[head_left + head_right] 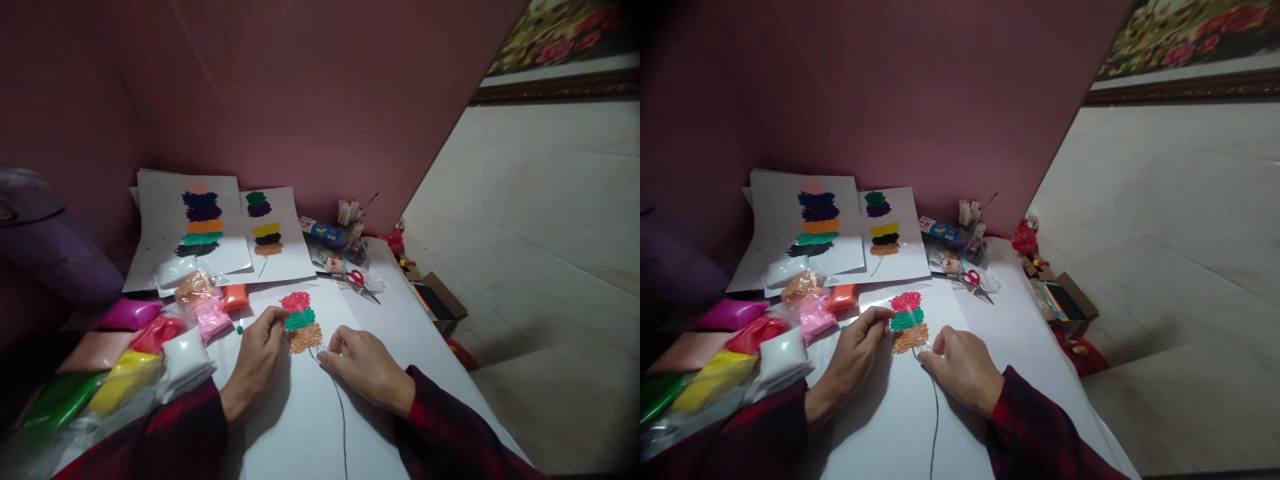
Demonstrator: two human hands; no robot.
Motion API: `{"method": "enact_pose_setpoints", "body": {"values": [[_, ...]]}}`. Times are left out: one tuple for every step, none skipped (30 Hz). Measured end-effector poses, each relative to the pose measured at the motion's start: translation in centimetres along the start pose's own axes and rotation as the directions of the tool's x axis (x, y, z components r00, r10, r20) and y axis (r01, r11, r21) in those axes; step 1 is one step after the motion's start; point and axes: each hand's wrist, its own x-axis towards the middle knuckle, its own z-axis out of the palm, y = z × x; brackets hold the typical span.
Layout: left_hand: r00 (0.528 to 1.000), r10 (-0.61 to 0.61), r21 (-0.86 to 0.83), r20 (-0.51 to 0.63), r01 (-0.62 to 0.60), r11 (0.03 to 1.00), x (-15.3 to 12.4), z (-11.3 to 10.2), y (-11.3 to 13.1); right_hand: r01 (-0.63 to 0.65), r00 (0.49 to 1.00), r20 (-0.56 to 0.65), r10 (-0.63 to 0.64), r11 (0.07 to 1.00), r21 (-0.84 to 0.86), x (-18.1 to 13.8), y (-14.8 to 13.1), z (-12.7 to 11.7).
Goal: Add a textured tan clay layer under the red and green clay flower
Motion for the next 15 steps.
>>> {"method": "enact_pose_setpoints", "body": {"values": [[1.0,-0.003,0.007,-0.001,0.003,1.0,0.0,0.0,-0.1,-0.008,1.0,0.005,0.008,1.0,0.01,0.0,-0.1,0.2],[1.0,-0.005,0.012,-0.002,0.005,1.0,0.0,0.0,-0.1,-0.012,1.0,0.019,0.011,0.999,0.035,0.0,-0.3,0.3],[1.0,-0.004,0.014,-0.001,0.004,1.0,0.0,0.0,-0.1,-0.015,0.999,0.038,0.012,0.997,0.081,0.0,-0.3,0.3],[1.0,-0.003,0.013,0.0,0.003,1.0,0.0,0.0,-0.1,-0.016,0.998,0.06,0.007,0.989,0.148,0.0,-0.3,0.2],[1.0,0.001,0.01,0.0,-0.001,1.0,0.0,0.0,-0.1,-0.018,0.997,0.075,0.001,0.974,0.225,0.1,-0.1,-0.1],[1.0,0.002,0.004,-0.002,-0.002,1.0,0.0,0.0,-0.1,-0.02,0.997,0.074,-0.002,0.955,0.295,0.2,0.2,-0.4],[1.0,-0.001,-0.003,-0.004,0.001,1.0,0.0,0.0,-0.1,-0.019,0.999,0.048,0.002,0.939,0.342,0.4,0.6,-0.8],[1.0,-0.008,-0.009,-0.006,0.007,1.0,0.0,0.0,0.0,-0.02,1.0,-0.006,0.023,0.94,0.341,0.6,1.0,-1.3],[1.0,-0.015,-0.014,-0.008,0.015,1.0,0.0,0.0,0.0,-0.022,0.996,-0.081,0.047,0.959,0.282,0.9,1.6,-1.8],[1.0,-0.018,-0.018,-0.011,0.018,1.0,0.0,0.0,0.0,-0.033,0.981,-0.185,0.065,0.985,0.168,1.3,2.1,-2.3],[1.0,-0.018,-0.02,-0.014,0.018,1.0,0.0,0.0,0.1,-0.062,0.96,-0.271,0.069,0.998,0.034,1.8,2.6,-2.7],[1.0,-0.016,-0.022,-0.015,0.016,1.0,0.0,0.0,0.1,-0.107,0.944,-0.322,0.075,0.991,-0.084,2.2,3.1,-3.1],[1.0,-0.014,-0.025,-0.017,0.013,1.0,-0.1,0.0,0.0,-0.137,0.941,-0.329,0.074,0.976,-0.171,2.5,3.5,-3.4],[1.0,-0.014,-0.029,-0.018,0.013,1.0,-0.1,0.0,0.0,-0.153,0.946,-0.317,0.074,0.961,-0.231,2.8,3.7,-3.6],[1.0,-0.016,-0.035,-0.016,0.015,0.999,-0.1,0.0,0.0,-0.152,0.949,-0.309,0.066,0.953,-0.262,3.0,3.8,-3.7]]}}
